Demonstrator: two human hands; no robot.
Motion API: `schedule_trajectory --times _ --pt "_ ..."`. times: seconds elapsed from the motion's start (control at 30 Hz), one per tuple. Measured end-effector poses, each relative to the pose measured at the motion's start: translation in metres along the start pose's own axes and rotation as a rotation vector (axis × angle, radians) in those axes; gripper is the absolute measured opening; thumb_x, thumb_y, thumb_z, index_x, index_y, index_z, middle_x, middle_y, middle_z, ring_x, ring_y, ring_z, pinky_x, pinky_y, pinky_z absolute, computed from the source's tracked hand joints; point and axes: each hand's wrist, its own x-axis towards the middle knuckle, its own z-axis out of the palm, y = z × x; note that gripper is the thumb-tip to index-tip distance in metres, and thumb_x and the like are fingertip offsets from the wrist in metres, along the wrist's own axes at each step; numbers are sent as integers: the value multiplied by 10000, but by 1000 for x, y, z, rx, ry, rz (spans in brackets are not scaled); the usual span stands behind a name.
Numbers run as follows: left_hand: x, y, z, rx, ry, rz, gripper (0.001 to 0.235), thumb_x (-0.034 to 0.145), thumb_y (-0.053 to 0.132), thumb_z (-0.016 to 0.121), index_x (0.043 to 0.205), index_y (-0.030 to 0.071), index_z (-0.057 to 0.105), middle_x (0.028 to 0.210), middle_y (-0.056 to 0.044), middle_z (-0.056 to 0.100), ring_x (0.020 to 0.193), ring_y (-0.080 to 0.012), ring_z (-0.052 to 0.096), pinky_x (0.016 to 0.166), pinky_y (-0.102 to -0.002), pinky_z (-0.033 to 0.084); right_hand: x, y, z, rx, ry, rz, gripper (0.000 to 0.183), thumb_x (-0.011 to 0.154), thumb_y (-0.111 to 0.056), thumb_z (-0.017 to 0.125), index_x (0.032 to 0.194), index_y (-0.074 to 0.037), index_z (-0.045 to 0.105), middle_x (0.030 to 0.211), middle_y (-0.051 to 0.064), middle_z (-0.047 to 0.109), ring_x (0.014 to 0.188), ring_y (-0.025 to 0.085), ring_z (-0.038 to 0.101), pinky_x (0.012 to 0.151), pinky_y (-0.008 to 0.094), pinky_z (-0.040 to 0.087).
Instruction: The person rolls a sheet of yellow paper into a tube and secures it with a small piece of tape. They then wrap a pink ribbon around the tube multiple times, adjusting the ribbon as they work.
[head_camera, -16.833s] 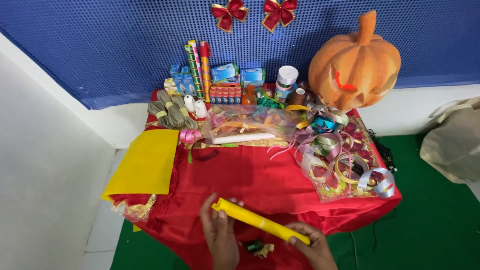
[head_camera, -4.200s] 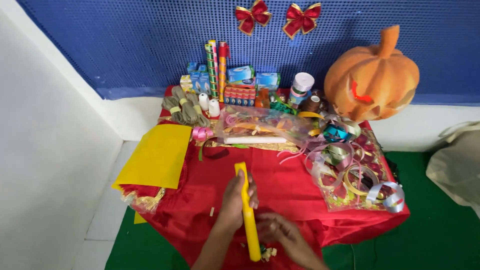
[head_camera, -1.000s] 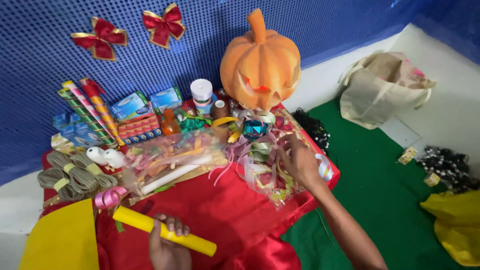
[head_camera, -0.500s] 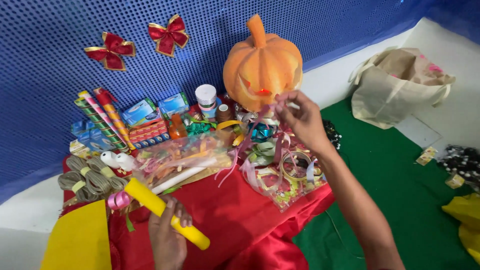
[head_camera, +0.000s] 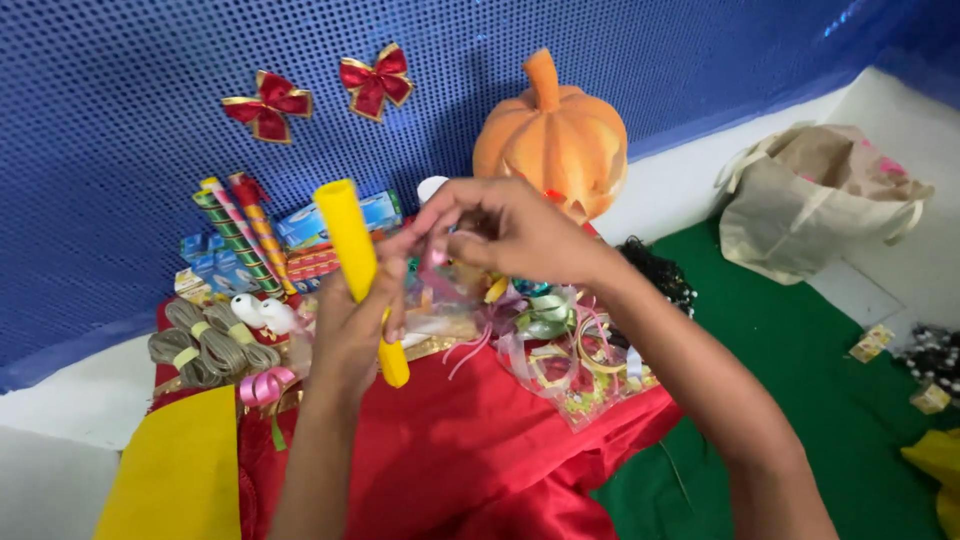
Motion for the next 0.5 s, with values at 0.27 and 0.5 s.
schedule_trajectory --times 0.27,0.5 --pt "2 -3 -30 25 -16 -133 254 932 144 739 1041 -83 702 372 -19 427 265 -72 430 385 -187 416 4 0 -6 -25 34 31 154 883 -25 749 1019 -42 680 816 36 698 674 92 597 635 234 494" --pt "-8 -3 -59 33 -10 -204 162 943 120 735 949 -41 716 476 -54 510 265 -70 430 362 -222 446 -11 6 -51 10 201 44 178 910 -7 798 1048 -20 686 823 52 695 732 120 657 663 234 516"
